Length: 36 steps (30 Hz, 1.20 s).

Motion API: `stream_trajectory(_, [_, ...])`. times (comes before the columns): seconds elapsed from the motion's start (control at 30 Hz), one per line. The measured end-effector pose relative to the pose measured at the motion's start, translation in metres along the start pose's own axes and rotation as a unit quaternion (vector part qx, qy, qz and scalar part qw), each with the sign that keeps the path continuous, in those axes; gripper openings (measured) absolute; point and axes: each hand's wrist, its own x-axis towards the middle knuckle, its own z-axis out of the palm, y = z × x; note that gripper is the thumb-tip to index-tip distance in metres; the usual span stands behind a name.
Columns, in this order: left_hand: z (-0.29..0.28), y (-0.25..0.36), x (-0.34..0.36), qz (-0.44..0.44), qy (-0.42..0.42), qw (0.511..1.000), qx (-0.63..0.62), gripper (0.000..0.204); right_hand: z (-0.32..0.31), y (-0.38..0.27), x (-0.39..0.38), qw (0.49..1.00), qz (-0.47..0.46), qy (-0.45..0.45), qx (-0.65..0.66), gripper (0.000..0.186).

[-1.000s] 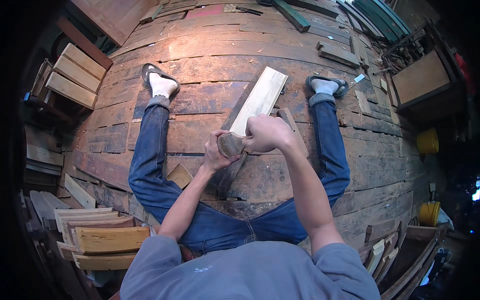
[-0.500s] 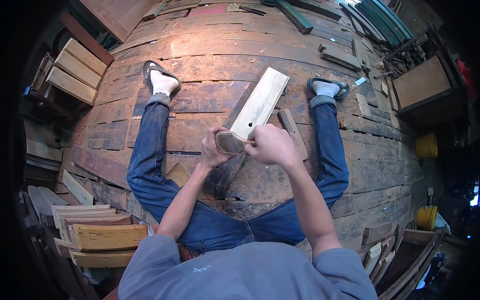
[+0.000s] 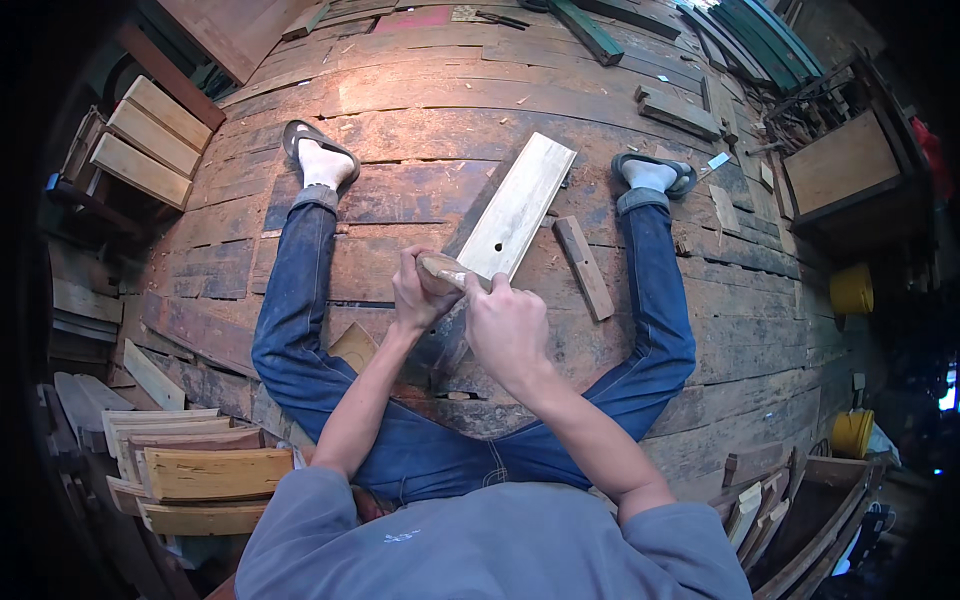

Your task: Apply varnish or a similar finish to a wooden board using a brush.

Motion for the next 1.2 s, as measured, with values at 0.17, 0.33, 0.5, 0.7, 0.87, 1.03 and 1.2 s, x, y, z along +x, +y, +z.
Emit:
stream_trajectory(0.17, [-0.006,-0.005,0.001,-0.005,-0.028,1.000,0.014,0.071,-0.003,0.006,0.002,0.998,0.009,-0.048,0.046,0.026])
stream_trajectory(0.33, [-0.018,-0.018,0.008,-0.005,-0.086,0.995,0.048,0.070,-0.005,0.038,0.008,0.963,0.064,-0.142,0.218,0.024])
stream_trajectory(0.5, [-0.024,-0.039,0.013,0.012,-0.039,0.989,0.142,0.069,0.009,0.066,0.006,0.938,0.083,-0.101,0.321,0.030])
stream_trajectory(0.7, [-0.031,-0.081,0.018,-0.051,0.047,0.991,0.117,0.066,0.017,0.086,-0.010,0.731,0.241,-0.199,0.606,0.027])
stream_trajectory(0.87, [-0.035,-0.114,0.010,-0.094,0.086,0.975,0.181,0.071,0.020,0.097,-0.023,0.686,0.282,-0.212,0.636,0.027])
stream_trajectory(1.03, [-0.031,-0.137,-0.002,-0.132,0.126,0.965,0.188,0.080,0.020,0.111,-0.036,0.673,0.298,-0.205,0.646,0.027])
stream_trajectory(1.2, [-0.029,-0.137,-0.008,-0.183,0.064,0.955,0.223,0.088,0.016,0.123,-0.047,0.651,0.332,-0.177,0.659,0.027])
